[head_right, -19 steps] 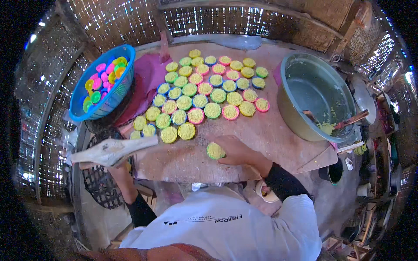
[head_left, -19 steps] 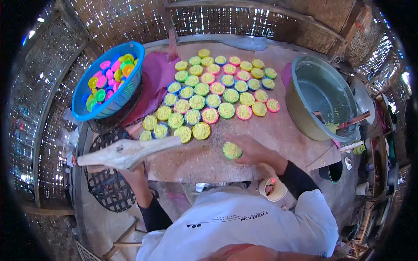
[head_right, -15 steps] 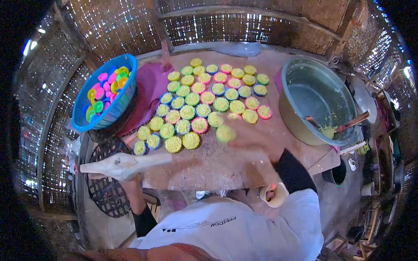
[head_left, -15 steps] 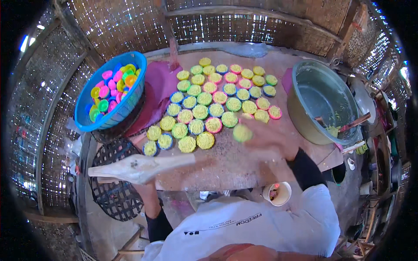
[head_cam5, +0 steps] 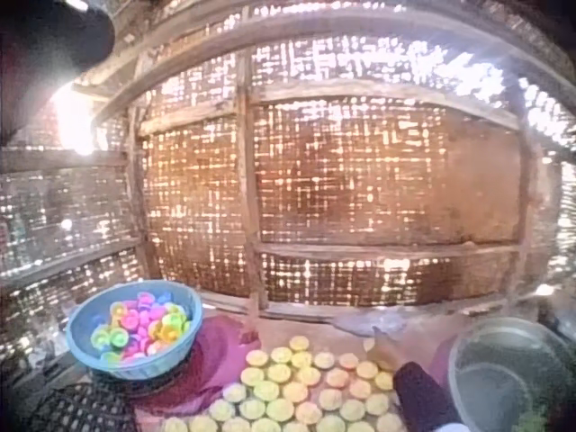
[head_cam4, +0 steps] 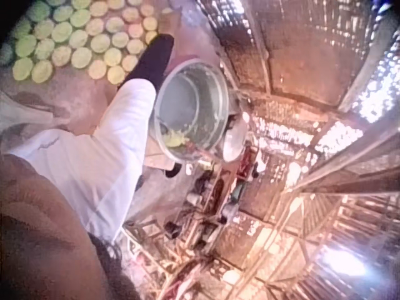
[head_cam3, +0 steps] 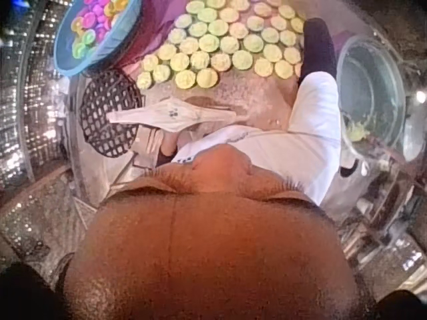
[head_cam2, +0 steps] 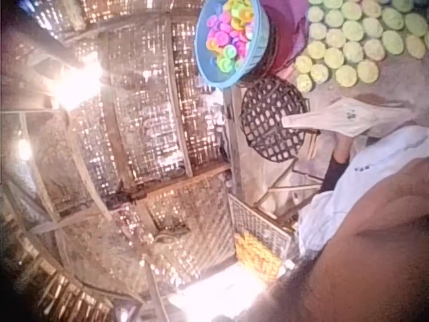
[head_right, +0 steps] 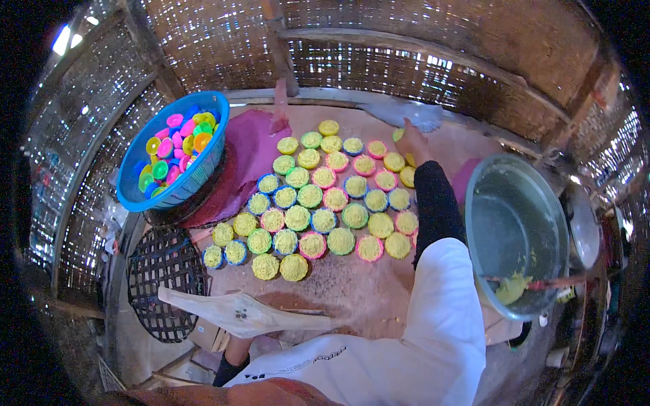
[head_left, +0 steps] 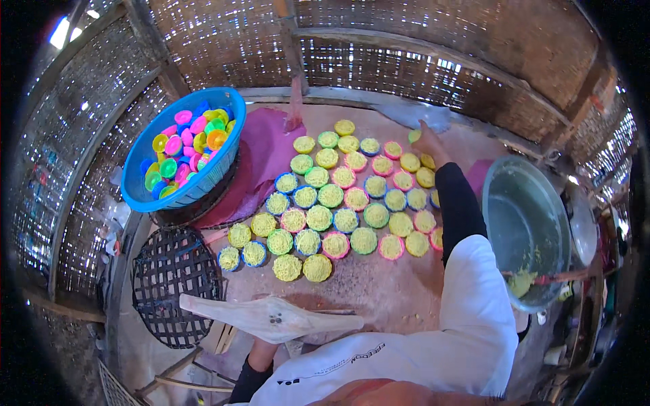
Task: The person uses a wooden mold to press yellow dough into colorful plastic cups arranged on a table. They repeatedly scoop dough from a large metal bowl, fill the mold, and press the mixture into the cups to form small round cakes.
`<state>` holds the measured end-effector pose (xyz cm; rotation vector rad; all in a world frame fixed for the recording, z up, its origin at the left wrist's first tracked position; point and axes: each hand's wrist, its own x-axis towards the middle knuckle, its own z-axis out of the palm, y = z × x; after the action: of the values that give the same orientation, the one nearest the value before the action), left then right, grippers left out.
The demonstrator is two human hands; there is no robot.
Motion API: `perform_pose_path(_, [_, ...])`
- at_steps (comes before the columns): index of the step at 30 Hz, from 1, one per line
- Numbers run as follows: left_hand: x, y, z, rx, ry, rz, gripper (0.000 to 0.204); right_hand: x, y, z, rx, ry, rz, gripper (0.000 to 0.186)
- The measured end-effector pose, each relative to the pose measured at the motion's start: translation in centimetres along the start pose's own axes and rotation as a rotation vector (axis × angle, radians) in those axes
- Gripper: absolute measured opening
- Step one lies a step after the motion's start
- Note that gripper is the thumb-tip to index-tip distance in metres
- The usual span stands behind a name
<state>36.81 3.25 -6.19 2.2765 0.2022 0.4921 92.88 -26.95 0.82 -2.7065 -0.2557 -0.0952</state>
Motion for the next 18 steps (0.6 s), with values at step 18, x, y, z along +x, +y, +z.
perform_pose_path(18, [1.6, 4.7, -9.9, -0.088, 0.32, -0.09, 0.04, -8.6, -21.0, -6.7, 0.585, 0.05, -0.745, 0.044])
